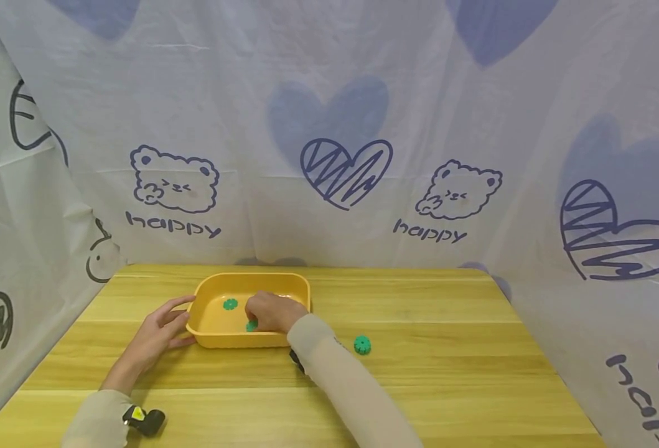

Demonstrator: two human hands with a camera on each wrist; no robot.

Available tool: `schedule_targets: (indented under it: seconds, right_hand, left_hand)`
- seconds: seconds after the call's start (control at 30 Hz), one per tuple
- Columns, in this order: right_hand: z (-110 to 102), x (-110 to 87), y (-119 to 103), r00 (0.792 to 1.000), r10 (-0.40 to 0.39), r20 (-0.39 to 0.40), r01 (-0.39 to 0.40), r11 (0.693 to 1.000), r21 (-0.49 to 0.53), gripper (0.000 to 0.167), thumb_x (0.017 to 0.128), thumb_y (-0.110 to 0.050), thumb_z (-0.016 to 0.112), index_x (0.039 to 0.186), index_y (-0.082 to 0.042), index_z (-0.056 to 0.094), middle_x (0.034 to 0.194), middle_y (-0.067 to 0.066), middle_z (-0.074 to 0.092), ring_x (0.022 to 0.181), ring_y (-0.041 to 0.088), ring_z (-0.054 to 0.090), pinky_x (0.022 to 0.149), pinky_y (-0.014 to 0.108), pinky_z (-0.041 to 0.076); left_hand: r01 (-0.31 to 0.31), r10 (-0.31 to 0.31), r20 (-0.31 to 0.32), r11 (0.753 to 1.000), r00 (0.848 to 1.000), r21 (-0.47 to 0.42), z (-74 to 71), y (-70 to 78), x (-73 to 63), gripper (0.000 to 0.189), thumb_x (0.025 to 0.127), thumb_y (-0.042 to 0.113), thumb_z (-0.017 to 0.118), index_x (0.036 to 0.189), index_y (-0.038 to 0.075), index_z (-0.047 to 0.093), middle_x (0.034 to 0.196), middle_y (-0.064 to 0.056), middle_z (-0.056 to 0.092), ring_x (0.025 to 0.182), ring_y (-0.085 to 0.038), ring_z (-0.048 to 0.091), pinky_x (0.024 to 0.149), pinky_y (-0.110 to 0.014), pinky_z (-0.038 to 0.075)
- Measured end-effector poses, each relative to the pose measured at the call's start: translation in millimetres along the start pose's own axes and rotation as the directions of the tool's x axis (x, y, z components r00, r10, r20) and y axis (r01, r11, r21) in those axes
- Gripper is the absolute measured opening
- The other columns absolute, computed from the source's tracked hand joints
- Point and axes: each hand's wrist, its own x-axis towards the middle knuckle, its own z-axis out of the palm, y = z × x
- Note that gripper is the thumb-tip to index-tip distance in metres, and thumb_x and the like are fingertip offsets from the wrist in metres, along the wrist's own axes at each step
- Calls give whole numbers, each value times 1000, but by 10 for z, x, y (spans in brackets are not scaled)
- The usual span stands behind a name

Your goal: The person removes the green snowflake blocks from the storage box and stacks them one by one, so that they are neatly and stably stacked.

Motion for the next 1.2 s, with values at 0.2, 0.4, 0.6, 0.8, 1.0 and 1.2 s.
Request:
schedule_targets:
  seconds: [0.2,0.4,0.6,0.8,1.0,1.2]
  right_hand:
    - [-27,-39,7,1000,5,-9,-5,1000,-8,8,97,-16,73,93,-10,77,93,-2,74,74,4,51,65,10,44]
    - [-44,-159,111,996,71,-54,-63,988,140,11,93,-18,76,99,-9,78,95,-2,73,78,8,56,70,14,52]
    - [-213,-339,194,983,107,-151,-71,971,227,16,87,-20,79,99,-9,76,95,0,73,79,9,60,72,17,55]
    - [-370,-679,247,966,128,-226,-76,971,227,22,84,-19,78,103,-7,76,101,3,74,88,19,67,75,22,57]
    - [-437,-1143,284,948,197,-250,-143,965,218,21,84,-21,80,101,-10,77,102,2,74,95,27,69,81,29,58]
    - [-399,-1572,368,926,281,-250,-236,952,196,24,83,-24,82,102,-10,77,102,1,75,95,25,68,82,31,58]
  left_hand:
    - [-4,4,-2,1000,1000,1,-7,-18,10,50,111,18,46,157,4,35,150,-35,44,126,-37,59,91,-41,65]
    - [5,-5,1,1000,1000,-5,-3,-57,-2,51,111,20,47,158,6,35,150,-34,45,125,-34,60,91,-41,65]
    - [-5,5,-2,1000,1000,0,-7,-32,6,50,111,19,47,158,6,35,149,-35,45,125,-37,61,91,-41,65]
    - [6,-6,-6,1000,1000,8,-1,-17,9,50,111,19,47,158,7,36,150,-35,44,126,-36,60,92,-41,65]
    - [-7,8,-13,1000,1000,6,1,-10,4,50,111,21,47,157,5,36,148,-35,45,123,-34,61,91,-40,65]
    - [-12,12,-14,1000,1000,2,-3,-13,4,50,111,21,47,157,5,36,148,-36,45,122,-34,62,91,-41,65]
